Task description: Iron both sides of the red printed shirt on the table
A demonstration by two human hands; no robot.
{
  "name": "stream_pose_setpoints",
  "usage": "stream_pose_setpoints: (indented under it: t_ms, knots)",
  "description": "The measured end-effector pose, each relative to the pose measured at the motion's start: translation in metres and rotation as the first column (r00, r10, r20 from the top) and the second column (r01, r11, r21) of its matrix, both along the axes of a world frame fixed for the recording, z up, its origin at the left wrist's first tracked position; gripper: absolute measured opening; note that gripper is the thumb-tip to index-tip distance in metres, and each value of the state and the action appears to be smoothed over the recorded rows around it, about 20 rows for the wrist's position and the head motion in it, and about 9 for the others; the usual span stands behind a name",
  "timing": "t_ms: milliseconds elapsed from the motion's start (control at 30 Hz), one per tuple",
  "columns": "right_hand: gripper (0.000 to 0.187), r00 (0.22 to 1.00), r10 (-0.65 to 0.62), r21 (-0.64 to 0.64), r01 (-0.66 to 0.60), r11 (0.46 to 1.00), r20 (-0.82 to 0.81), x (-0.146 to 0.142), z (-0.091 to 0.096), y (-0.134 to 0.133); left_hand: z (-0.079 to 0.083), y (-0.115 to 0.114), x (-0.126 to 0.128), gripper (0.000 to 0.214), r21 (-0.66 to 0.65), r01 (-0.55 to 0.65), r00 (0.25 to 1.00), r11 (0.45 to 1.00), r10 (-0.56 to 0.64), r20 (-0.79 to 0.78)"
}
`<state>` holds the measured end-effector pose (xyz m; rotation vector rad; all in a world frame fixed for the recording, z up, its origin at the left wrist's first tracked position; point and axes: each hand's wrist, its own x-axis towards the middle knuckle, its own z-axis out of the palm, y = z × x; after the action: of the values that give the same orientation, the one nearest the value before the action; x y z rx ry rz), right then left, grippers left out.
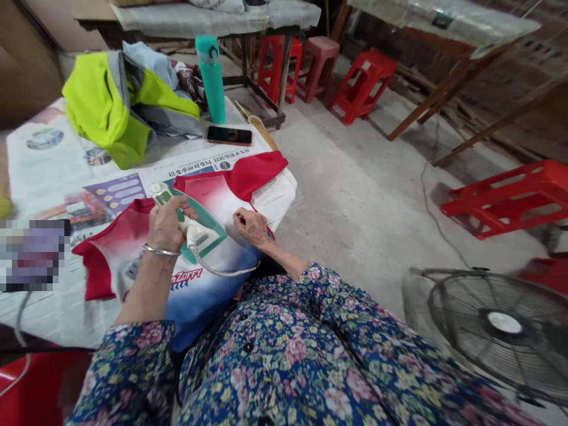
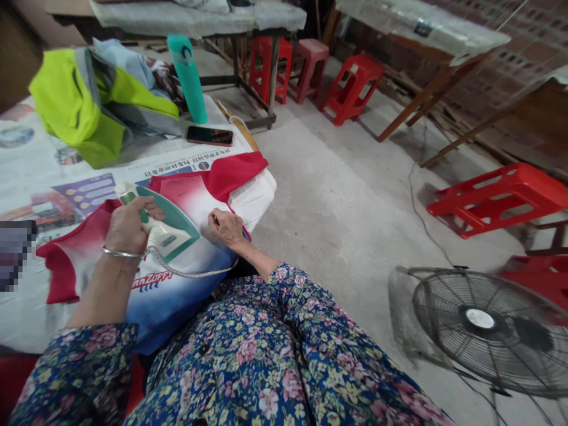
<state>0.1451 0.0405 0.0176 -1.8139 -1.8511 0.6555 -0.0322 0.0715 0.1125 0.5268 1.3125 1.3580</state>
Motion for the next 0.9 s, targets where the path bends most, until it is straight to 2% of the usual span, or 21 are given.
stream_pose_setpoints:
  t_ms: [167, 333, 433, 533, 633, 900]
  knots:
    - [0.022, 1.0, 0.015, -0.022, -0.014, 1.0, 0.0, 0.0, 0.003, 0.0, 0.012, -0.009, 0.004, 0.044, -0.102, 0.144, 0.989, 0.984, -0.146, -0.011]
    - [0.021, 1.0, 0.018, -0.006, -0.018, 1.0, 0.007, 0.001, 0.002, 0.0, 0.022, -0.016, 0.007, 0.046, -0.184, 0.276, 0.958, 0.943, -0.285, -0.023]
    - [0.019, 0.999, 0.018, -0.005, -0.018, 1.0, 0.03, 0.001, 0.0, 0.001, 0.024, -0.02, 0.006, 0.041, -0.224, 0.395, 0.91, 0.891, -0.413, -0.037]
    - [0.019, 0.999, 0.02, -0.003, -0.02, 1.0, 0.051, 0.002, 0.0, 0.001, 0.021, -0.022, 0.004, 0.041, -0.201, 0.485, 0.848, 0.851, -0.514, -0.131]
    - [0.02, 0.998, 0.026, -0.005, -0.026, 1.0, 0.054, 0.002, 0.0, 0.001, 0.018, -0.021, 0.004, 0.041, -0.175, 0.466, 0.842, 0.867, -0.496, -0.213]
    - [0.021, 0.999, 0.028, -0.001, -0.028, 1.0, 0.024, 0.001, 0.0, 0.001, 0.018, -0.01, 0.009, 0.034, -0.136, 0.238, 0.93, 0.962, -0.266, -0.254]
